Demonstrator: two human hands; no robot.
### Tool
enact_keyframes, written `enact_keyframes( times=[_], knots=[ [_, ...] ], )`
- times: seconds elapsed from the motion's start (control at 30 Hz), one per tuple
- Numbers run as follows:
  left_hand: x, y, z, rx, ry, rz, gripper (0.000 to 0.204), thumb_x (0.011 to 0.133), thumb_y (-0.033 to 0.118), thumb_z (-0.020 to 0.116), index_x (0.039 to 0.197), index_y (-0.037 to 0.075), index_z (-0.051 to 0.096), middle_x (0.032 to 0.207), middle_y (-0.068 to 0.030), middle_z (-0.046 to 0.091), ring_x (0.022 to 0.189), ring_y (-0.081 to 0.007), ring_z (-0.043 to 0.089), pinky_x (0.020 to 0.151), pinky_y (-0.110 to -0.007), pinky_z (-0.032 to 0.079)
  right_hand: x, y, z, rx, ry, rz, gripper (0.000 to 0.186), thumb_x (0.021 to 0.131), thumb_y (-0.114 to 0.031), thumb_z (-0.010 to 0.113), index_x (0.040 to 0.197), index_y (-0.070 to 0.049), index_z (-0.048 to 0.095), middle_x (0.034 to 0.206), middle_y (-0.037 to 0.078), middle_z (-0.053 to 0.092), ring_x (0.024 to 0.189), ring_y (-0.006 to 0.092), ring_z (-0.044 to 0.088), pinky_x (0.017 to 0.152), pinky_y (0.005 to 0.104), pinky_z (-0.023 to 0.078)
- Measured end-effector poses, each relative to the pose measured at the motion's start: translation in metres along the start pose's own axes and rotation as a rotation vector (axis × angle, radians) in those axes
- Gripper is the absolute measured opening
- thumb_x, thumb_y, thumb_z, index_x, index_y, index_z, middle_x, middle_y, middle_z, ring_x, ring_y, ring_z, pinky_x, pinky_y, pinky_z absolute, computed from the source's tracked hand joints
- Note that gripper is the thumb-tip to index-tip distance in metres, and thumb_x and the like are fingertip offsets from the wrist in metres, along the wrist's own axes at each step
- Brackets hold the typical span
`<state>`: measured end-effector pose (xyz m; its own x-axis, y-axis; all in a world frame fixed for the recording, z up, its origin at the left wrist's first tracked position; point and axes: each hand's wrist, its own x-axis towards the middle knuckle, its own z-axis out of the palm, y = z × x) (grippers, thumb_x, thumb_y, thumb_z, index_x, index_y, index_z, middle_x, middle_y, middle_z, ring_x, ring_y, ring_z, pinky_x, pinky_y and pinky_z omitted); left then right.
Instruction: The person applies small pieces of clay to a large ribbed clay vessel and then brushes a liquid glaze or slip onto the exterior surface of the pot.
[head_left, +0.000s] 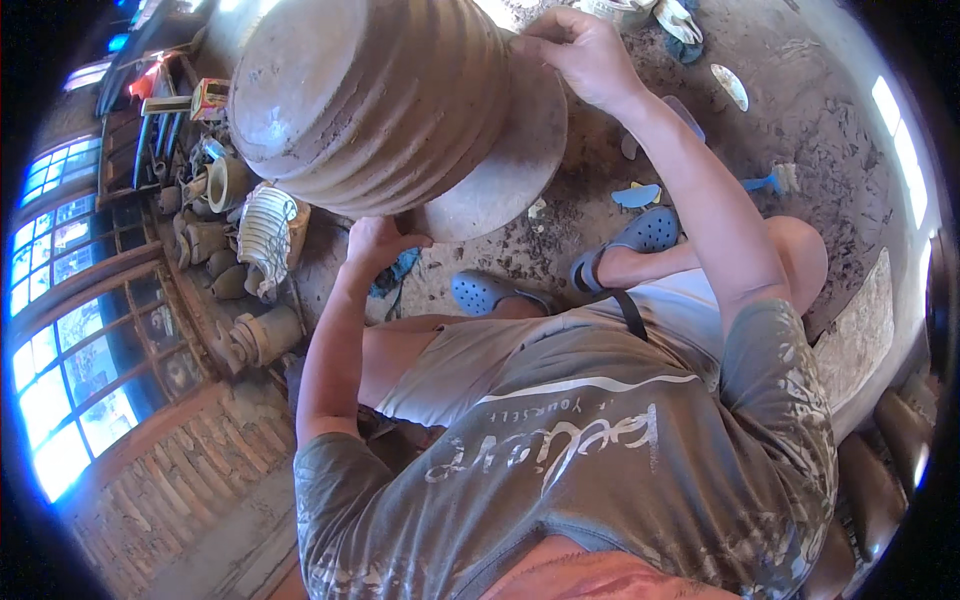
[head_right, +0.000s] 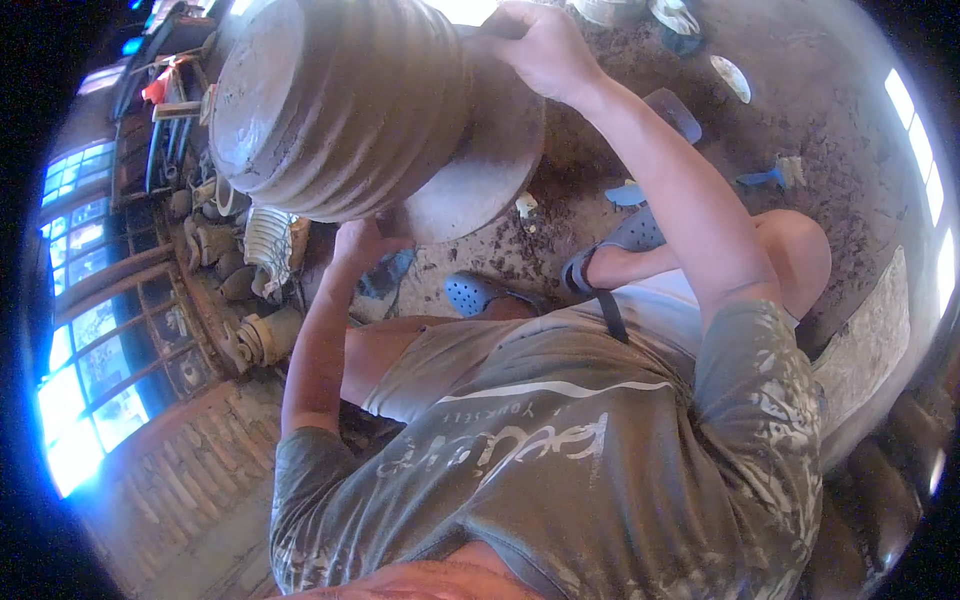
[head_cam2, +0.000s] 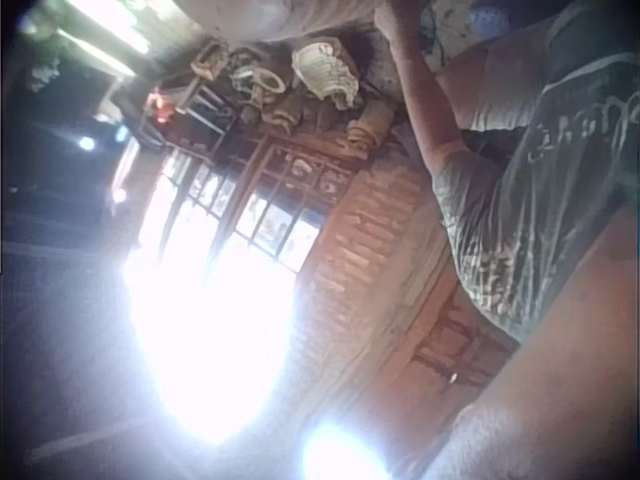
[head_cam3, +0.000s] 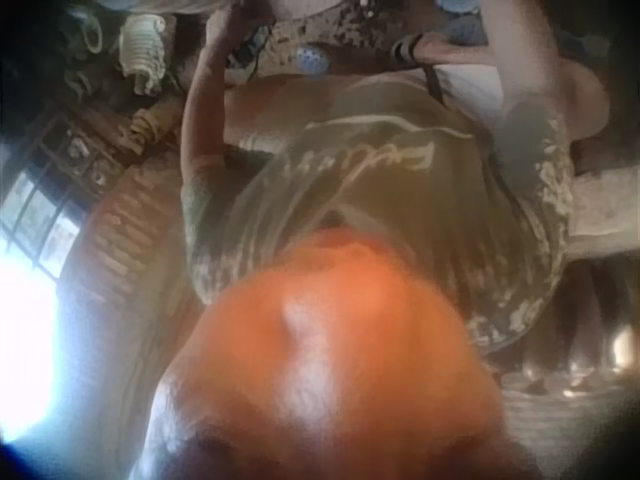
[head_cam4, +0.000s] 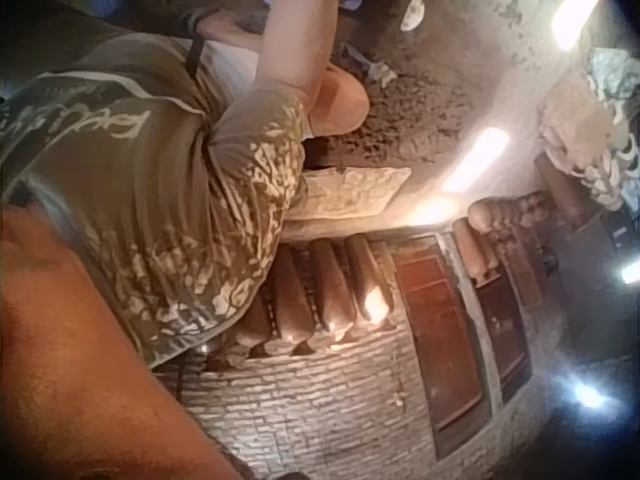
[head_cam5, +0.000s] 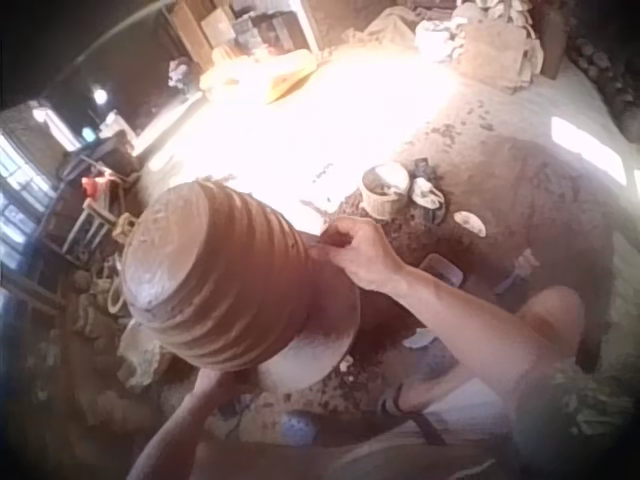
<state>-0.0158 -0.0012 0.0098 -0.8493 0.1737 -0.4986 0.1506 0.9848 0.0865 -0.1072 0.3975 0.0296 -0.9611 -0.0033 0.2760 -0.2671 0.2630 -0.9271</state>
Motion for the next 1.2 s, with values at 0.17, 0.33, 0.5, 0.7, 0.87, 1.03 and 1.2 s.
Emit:
enact_keyframes(
  times=[0.17,0.33,0.5,0.7,0.87,1.03,1.2],
  knots=[
    [-0.003,0.013,0.009,0.022,0.03,-0.053,0.109,0.065,0.061,0.092,0.147,0.0,0.053,0.132,-0.0266,0.068,0.123,-0.0424,0.066,0.103,-0.049,0.053,-0.025,-0.023,0.02,0.02,0.002,-0.007,0.039,0.098,-0.007,0.064,0.137,-0.007,0.071,0.097,0.006,0.072,0.071,0.012,0.065,0.068,0.031,0.055],
    [-0.009,0.034,0.026,0.02,0.122,-0.011,0.117,0.067,0.065,0.091,0.151,-0.002,0.044,0.116,-0.0255,0.075,0.11,-0.0428,0.072,0.095,-0.049,0.057,-0.067,-0.052,0.049,0.136,0.105,0.104,0.048,0.095,-0.011,0.057,0.142,-0.009,0.066,0.103,0.018,0.071,0.092,0.0289,0.07,0.086,0.0362,0.054],
    [-0.013,0.061,0.036,-0.061,0.14,-0.026,0.112,0.069,0.063,0.09,0.148,-0.002,0.044,0.117,-0.0223,0.073,0.101,-0.0415,0.075,0.086,-0.049,0.06,-0.092,-0.072,0.066,0.148,0.161,0.066,0.052,0.094,-0.007,0.06,0.146,-0.001,0.059,0.095,0.02,0.066,0.085,0.0309,0.068,0.081,0.0388,0.054],
    [-0.007,0.104,0.037,-0.019,0.117,-0.066,0.113,0.071,0.064,0.089,0.144,-0.009,0.043,0.127,-0.0264,0.068,0.101,-0.0418,0.075,0.083,-0.049,0.061,-0.11,-0.075,0.084,0.096,0.2,0.03,0.059,0.094,0.003,0.065,0.151,0.003,0.054,0.089,0.008,0.059,0.079,0.0136,0.059,0.074,0.0281,0.052],
    [0.007,0.113,0.053,0.08,0.204,0.022,0.08,0.089,0.046,0.078,0.143,-0.003,0.046,0.12,-0.0325,0.069,0.099,-0.044,0.075,0.081,-0.052,0.06,-0.113,-0.079,0.092,0.091,0.235,-0.005,0.064,0.093,0.001,0.066,0.155,0.002,0.05,0.088,0.011,0.06,0.076,0.0189,0.061,0.075,0.0314,0.053],
    [0.012,0.121,0.053,-0.015,0.189,-0.002,0.065,0.094,0.041,0.069,0.145,0.008,0.048,0.122,-0.025,0.07,0.106,-0.04,0.074,0.086,-0.052,0.058,-0.129,-0.088,0.102,0.066,0.223,-0.011,0.06,0.094,-0.006,0.064,0.152,0.001,0.052,0.093,0.019,0.064,0.079,0.0358,0.068,0.073,0.0435,0.056],
    [-0.001,0.123,0.049,-0.074,0.202,0.078,0.051,0.095,0.04,0.069,0.133,0.01,0.056,0.115,-0.0209,0.072,0.098,-0.0394,0.075,0.082,-0.051,0.058,-0.16,-0.087,0.126,0.025,0.17,-0.104,0.062,0.092,-0.005,0.07,0.152,-0.003,0.054,0.092,0.017,0.064,0.076,0.0329,0.068,0.069,0.0415,0.055]
  ],
)
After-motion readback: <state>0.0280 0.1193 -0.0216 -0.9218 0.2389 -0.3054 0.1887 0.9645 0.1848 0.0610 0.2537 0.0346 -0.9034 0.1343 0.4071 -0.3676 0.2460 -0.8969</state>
